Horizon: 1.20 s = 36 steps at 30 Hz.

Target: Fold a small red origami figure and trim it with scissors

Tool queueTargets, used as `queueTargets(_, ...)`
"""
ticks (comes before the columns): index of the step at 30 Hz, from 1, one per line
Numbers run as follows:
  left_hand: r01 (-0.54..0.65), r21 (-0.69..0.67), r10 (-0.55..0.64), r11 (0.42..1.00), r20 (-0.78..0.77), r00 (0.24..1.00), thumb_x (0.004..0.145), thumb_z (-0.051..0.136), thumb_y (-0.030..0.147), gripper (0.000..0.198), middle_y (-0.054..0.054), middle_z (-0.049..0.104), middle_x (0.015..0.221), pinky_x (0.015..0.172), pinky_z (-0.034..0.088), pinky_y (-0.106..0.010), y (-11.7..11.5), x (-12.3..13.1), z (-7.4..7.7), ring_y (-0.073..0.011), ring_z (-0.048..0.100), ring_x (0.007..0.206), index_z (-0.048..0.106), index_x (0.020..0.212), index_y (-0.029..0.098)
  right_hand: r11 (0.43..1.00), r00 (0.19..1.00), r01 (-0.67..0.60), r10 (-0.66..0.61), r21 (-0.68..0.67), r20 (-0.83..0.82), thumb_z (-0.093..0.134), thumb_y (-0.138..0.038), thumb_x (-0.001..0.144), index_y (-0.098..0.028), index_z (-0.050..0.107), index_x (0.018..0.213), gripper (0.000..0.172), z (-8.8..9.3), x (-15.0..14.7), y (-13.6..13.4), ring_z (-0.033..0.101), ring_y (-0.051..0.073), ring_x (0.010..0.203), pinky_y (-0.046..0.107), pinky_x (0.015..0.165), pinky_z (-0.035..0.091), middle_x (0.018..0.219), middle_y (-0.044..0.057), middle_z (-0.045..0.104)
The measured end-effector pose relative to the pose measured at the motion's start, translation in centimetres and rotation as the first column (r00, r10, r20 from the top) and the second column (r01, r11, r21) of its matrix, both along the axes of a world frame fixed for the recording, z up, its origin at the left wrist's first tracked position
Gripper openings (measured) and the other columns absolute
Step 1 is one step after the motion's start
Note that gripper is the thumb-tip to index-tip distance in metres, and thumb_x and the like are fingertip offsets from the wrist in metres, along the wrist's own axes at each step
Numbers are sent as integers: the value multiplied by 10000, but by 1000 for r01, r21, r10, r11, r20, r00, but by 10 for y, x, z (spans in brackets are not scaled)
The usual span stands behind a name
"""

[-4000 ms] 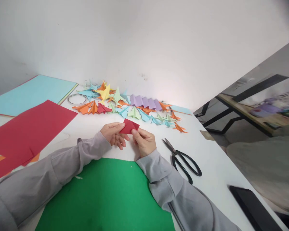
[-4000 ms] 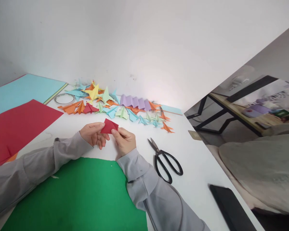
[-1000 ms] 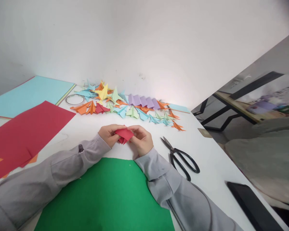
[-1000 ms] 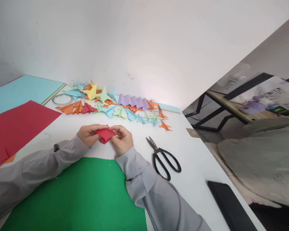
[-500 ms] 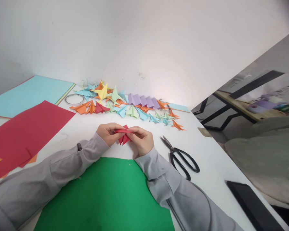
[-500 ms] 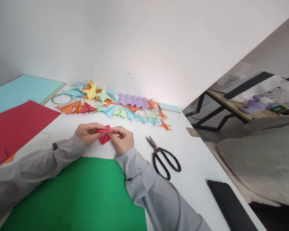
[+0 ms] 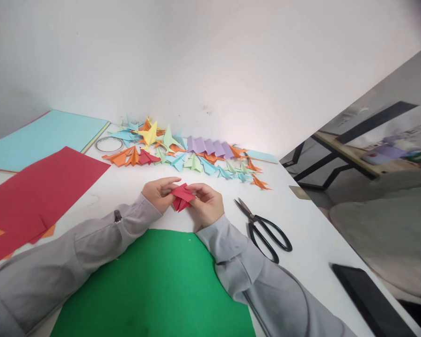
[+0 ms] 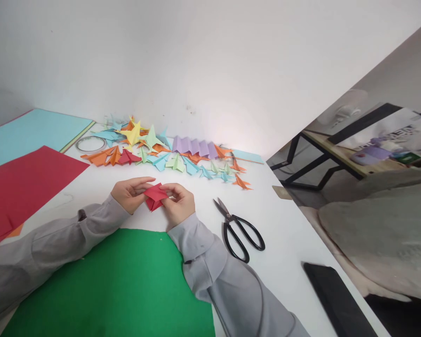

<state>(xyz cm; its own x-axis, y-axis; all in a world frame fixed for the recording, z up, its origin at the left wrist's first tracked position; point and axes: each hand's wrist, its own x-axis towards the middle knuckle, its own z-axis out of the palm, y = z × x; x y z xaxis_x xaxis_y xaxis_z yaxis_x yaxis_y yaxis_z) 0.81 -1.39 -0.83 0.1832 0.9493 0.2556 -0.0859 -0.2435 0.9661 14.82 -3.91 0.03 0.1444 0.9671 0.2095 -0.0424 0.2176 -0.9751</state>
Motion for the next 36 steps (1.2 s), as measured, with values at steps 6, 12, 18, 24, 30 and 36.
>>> queueTargets(6,-50,58,54,997,-77,996,606,609,163,176,-54,702,712,612,548,-227,-3,-1,3,-149,667,641,626,778,127,999,998,45,-45,-3,-32,647,-122,519,-187,620,677,173,1,-2,0,559,140,567,244,458,435,612,1,616)
queueTargets(12,-122,62,130,991,-156,979,614,637,203,97,-16,656,586,542,523,-222,-6,-1,4,-125,623,537,649,691,145,998,998,68,-68,0,14,656,-171,538,-194,657,622,87,0,-1,-1,570,150,571,257,469,444,607,15,641)
queueTargets(18,-145,67,151,987,-103,983,612,662,244,133,-44,689,654,581,539,-235,-8,0,8,-136,635,585,687,686,137,995,996,82,-84,-64,-21,699,-194,512,-193,695,633,121,-2,1,1,606,161,563,287,534,492,616,20,687)
queueTargets(24,-133,113,141,985,-62,988,602,686,252,171,-77,712,788,656,560,-271,-9,1,9,-160,658,675,709,725,136,994,995,98,-99,-40,-12,706,-209,544,-202,716,666,123,-1,2,1,638,183,663,325,640,516,697,33,712)
queueTargets(30,-111,18,112,994,-87,990,603,693,273,187,-70,705,704,619,555,-269,-6,0,5,-160,655,624,693,715,124,998,999,47,-47,-31,-1,719,-228,565,-192,703,670,112,3,0,-2,624,178,646,329,624,507,683,33,700)
queueTargets(36,-40,-59,30,997,-165,986,592,675,229,125,-17,666,581,491,508,-212,-1,-4,3,-127,619,512,654,677,140,998,999,54,-54,-44,-1,716,-218,545,-192,677,717,178,3,-2,-2,608,160,595,298,563,495,656,19,687)
